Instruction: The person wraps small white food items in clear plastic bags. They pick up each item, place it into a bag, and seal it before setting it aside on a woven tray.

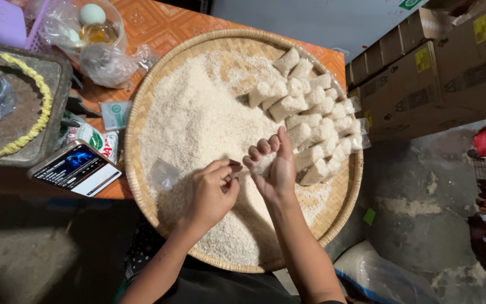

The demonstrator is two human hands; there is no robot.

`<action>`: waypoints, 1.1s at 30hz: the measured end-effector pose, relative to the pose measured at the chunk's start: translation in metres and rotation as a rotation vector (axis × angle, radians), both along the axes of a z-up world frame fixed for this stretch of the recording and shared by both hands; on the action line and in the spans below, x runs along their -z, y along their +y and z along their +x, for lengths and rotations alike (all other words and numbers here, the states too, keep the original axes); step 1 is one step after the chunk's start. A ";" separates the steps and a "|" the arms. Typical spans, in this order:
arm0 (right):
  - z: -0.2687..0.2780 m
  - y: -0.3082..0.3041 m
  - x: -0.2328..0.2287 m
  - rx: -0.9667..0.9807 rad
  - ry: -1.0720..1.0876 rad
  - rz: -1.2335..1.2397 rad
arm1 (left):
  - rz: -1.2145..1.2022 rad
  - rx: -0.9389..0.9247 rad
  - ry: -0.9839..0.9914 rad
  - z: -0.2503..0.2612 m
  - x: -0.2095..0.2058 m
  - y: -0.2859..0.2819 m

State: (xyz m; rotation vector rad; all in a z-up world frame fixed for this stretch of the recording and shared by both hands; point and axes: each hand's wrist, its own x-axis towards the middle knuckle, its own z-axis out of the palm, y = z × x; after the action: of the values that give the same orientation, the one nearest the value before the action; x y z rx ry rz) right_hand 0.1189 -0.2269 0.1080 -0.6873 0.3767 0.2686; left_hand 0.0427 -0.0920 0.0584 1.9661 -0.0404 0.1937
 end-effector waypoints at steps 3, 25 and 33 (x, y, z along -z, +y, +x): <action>-0.003 0.007 -0.007 -0.018 -0.063 -0.136 | -0.026 -0.002 0.046 0.000 -0.005 -0.001; -0.014 0.021 -0.012 -0.018 -0.232 -0.219 | -0.227 -0.036 0.119 -0.003 -0.020 0.002; -0.024 0.021 0.015 -0.035 -0.500 -0.351 | -0.391 -0.047 0.090 -0.004 -0.023 0.000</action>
State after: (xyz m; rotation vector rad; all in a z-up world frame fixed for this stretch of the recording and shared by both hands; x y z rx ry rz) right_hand 0.0952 -0.2057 0.0934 -1.0746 -0.0713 0.0552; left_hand 0.0386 -0.0916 0.0818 1.5844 0.0958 0.1317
